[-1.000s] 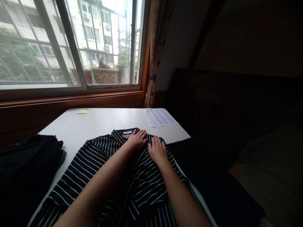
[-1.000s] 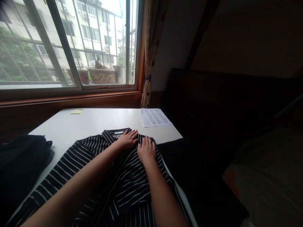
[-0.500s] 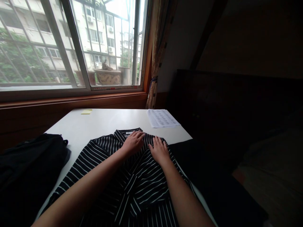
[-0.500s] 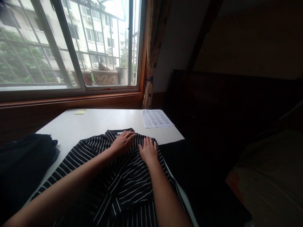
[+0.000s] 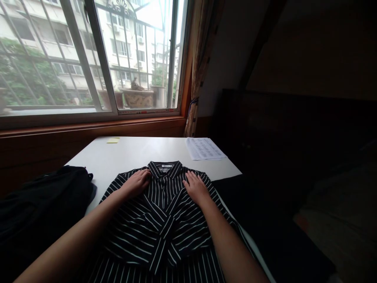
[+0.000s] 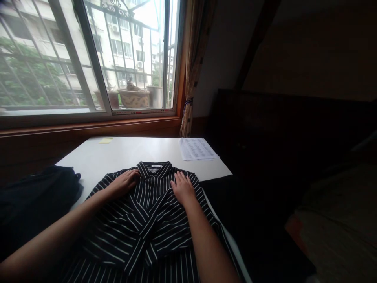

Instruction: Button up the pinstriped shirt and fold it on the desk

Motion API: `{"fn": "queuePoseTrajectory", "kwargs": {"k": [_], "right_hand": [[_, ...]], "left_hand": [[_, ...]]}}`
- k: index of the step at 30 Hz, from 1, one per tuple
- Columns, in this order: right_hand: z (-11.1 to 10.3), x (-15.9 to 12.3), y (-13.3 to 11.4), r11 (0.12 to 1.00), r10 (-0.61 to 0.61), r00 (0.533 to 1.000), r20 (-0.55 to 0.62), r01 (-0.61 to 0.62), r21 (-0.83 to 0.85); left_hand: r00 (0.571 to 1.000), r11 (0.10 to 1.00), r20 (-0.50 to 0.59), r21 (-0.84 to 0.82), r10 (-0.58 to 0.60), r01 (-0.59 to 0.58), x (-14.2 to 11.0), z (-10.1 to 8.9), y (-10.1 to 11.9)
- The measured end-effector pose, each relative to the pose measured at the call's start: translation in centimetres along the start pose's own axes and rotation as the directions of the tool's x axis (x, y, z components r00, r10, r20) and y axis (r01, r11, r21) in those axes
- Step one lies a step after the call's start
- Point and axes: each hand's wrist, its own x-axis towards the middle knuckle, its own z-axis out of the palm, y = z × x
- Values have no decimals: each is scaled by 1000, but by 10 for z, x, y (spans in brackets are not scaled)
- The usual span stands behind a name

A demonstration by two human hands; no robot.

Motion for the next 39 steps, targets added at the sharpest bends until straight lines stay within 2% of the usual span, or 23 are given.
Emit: {"fn": "queuePoseTrajectory", "kwargs": {"k": [8, 15, 21, 25, 29, 32, 34, 36, 39], "right_hand": [[0, 3, -2, 1000, -9, 1000, -12, 9, -29], [3, 30, -20, 995, -89, 995, 37, 90, -33], [8, 46, -21, 998, -54, 995, 80, 57, -34], [9, 46, -20, 998, -40, 994, 100, 45, -48], [9, 44, -20, 997, -34, 992, 125, 42, -61], [9, 45, -20, 997, -36, 990, 134, 45, -66], [9, 45, -21, 997, -37, 990, 136, 47, -67], [9, 46, -21, 997, -37, 990, 140, 47, -67], [9, 46, -21, 997, -37, 989, 145, 47, -67]], "left_hand": [[994, 994, 23, 15, -105, 104, -5, 3, -8], [980, 983, 92, 68, -177, 172, 1, 13, -12], [968, 976, 137, 88, -210, 199, 4, 14, -15], [974, 978, 106, 85, -199, 190, 5, 11, -13], [990, 988, 14, 68, -138, 136, 5, -4, -1], [999, 999, -17, 40, -31, 32, 5, -14, 17], [997, 997, 5, 14, 78, -78, 8, -15, 31], [977, 980, 74, -23, 198, -197, 11, -10, 42], [945, 961, 176, -59, 276, -270, 15, 2, 47]]}}
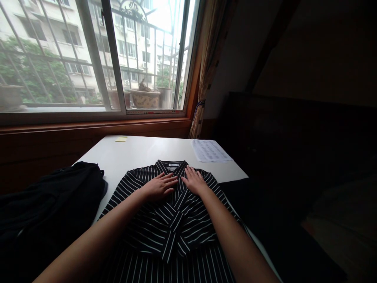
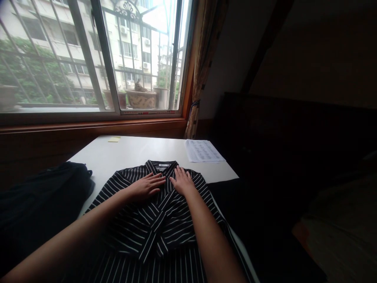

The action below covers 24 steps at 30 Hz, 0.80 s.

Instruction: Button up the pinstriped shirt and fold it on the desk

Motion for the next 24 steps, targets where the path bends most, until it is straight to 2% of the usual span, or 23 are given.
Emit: {"fn": "queuePoseTrajectory", "kwargs": {"k": [4, 9, 24], "right_hand": [[1, 0, 0, 1000, -3, 1000, -1, 3, 0], [1, 0, 1, 1000, 0, 1000, 5, 0, 1], [4, 3, 5, 1000, -15, 1000, 10, 15, 3]], "left_hand": [[998, 998, 21, 15, -65, 65, -2, 10, -15], [990, 989, 22, 50, -143, 142, -7, 13, -33], [981, 981, 64, 83, -181, 176, -6, 15, -37]]}}
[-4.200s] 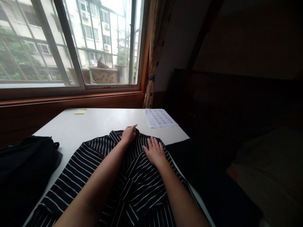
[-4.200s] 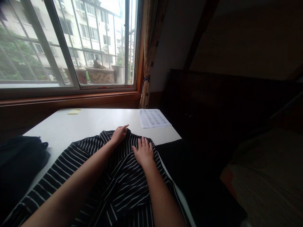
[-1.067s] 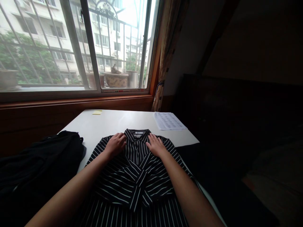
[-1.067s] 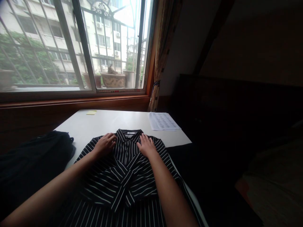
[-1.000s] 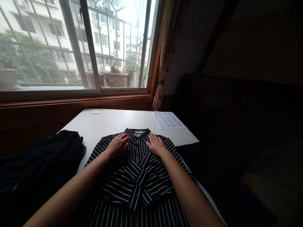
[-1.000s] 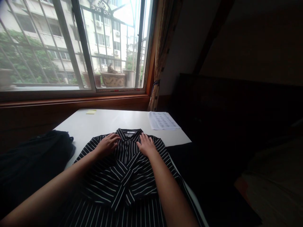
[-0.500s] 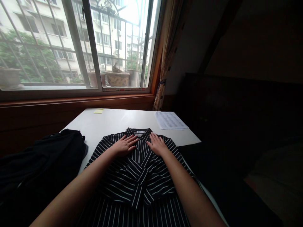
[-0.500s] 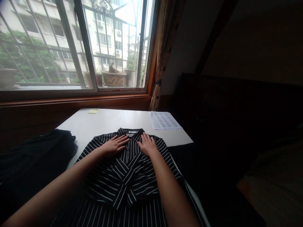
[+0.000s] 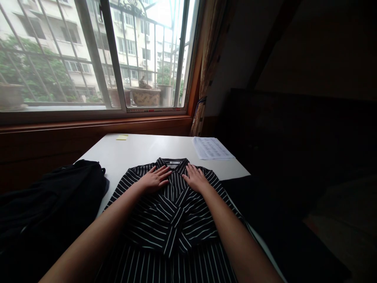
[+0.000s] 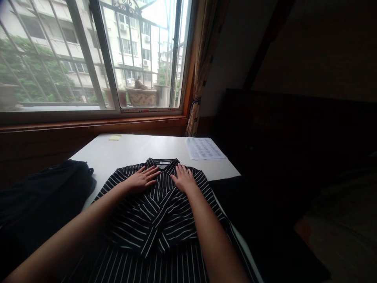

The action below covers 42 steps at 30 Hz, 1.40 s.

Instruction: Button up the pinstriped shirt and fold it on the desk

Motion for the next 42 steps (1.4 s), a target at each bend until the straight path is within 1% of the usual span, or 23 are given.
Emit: {"fn": "queuePoseTrajectory", "kwargs": {"k": [11, 15, 18, 21, 23, 25, 28, 31, 34, 36, 38, 40, 42], "right_hand": [[2, 2, 1, 1000, -8, 999, -35, 8, 7], [-1, -3, -1, 1000, -11, 997, -81, 12, 17], [-6, -8, -3, 1000, -6, 990, -141, 8, 17], [-12, -19, 1, 1000, 9, 983, -182, -7, 15], [-16, -32, 9, 1000, 22, 983, -182, -20, 14], [-21, -53, 19, 1000, 28, 985, -169, -27, 9], [-25, -96, 37, 1000, 23, 991, -132, -24, -5], [-19, -140, 51, 999, -14, 997, -81, 11, -35], [-10, -168, 57, 997, -49, 996, -76, 44, -63], [-8, -174, 57, 997, -50, 996, -77, 45, -68], [-12, -174, 55, 997, -41, 997, -67, 36, -67], [-18, -173, 50, 997, -42, 997, -69, 38, -67], [-24, -176, 45, 996, -64, 993, -98, 58, -67]], "left_hand": [[1000, 1000, 30, 5, -1, 1, 2, -1, -2], [999, 1000, 34, 8, -5, 5, 2, -2, 0], [999, 1000, 39, 13, -9, 9, 1, -4, 1], [999, 1000, 48, 14, -13, 13, 1, -5, 1], [998, 1000, 52, 14, -18, 17, 1, -5, 1], [998, 1000, 54, 13, -20, 19, 1, -6, 2], [999, 1000, 49, 11, -21, 20, 1, -7, 2], [999, 1000, 24, 12, -28, 28, 1, -10, 5], [998, 998, -33, 14, -53, 53, 2, -16, 17], [995, 997, -74, 10, -69, 70, 0, -22, 32], [993, 998, -97, 6, -61, 62, -5, -31, 52], [993, 1000, -114, 1, -16, 17, -18, -40, 73], [988, 999, -146, -13, 47, -50, -41, -48, 90]]}}
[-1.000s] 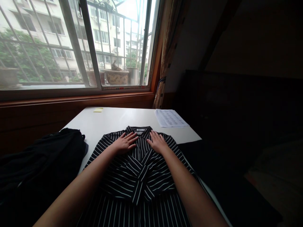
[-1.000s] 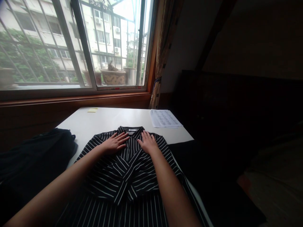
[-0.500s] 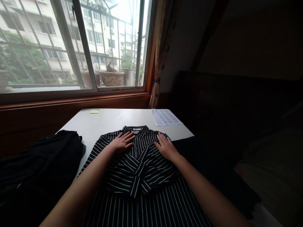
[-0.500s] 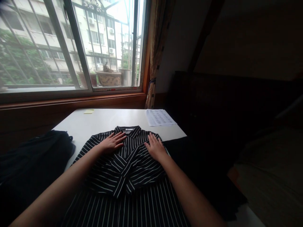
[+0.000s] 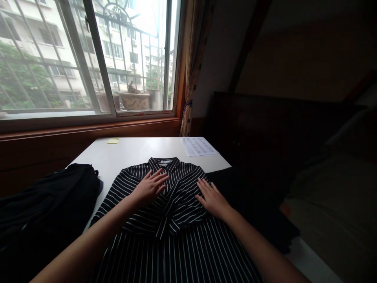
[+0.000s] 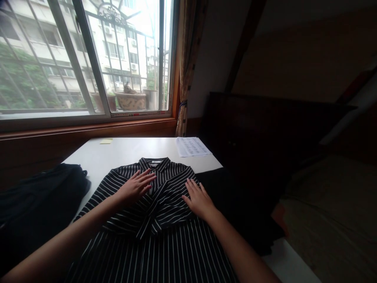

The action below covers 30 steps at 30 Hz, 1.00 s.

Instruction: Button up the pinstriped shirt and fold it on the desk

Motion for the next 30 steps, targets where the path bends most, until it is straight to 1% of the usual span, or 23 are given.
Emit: {"fn": "queuePoseTrajectory", "kwargs": {"k": [2, 4, 6, 8, 10, 11, 13, 15, 17, 22, 30], "right_hand": [[-3, -8, -6, 1000, -24, 999, -46, 25, 8], [-2, -22, -11, 999, -36, 997, -74, 37, 22], [3, -36, -15, 999, -35, 997, -70, 38, 39], [10, -48, -18, 998, -28, 998, -54, 30, 48], [15, -54, -19, 999, -27, 999, -45, 29, 46], [17, -55, -20, 999, -28, 999, -43, 30, 41], [19, -51, -19, 999, -29, 999, -44, 31, 32], [20, -43, -19, 999, -33, 998, -49, 34, 30], [21, -32, -18, 998, -43, 997, -56, 45, 33], [23, -3, -16, 998, -61, 997, -40, 62, 24], [26, 52, -13, 998, -44, 999, 0, 44, 35]], "left_hand": [[999, 999, -13, -25, 39, -39, -29, -9, 10], [999, 998, 13, -40, 44, -44, -63, -13, 11], [1000, 999, 16, -39, -16, 16, -98, -14, 5], [994, 994, 23, -13, -109, 109, -127, -11, -4], [985, 987, 54, 34, -161, 160, -148, -6, -13], [982, 983, 72, 58, -176, 172, -154, -4, -16], [979, 980, 90, 92, -183, 175, -159, 0, -21], [979, 979, 91, 107, -181, 171, -157, 3, -27], [978, 977, 93, 114, -189, 178, -153, 4, -33], [960, 963, 119, 123, -254, 240, -140, 7, -58], [963, 963, 94, 126, -252, 240, -119, 14, -98]]}}
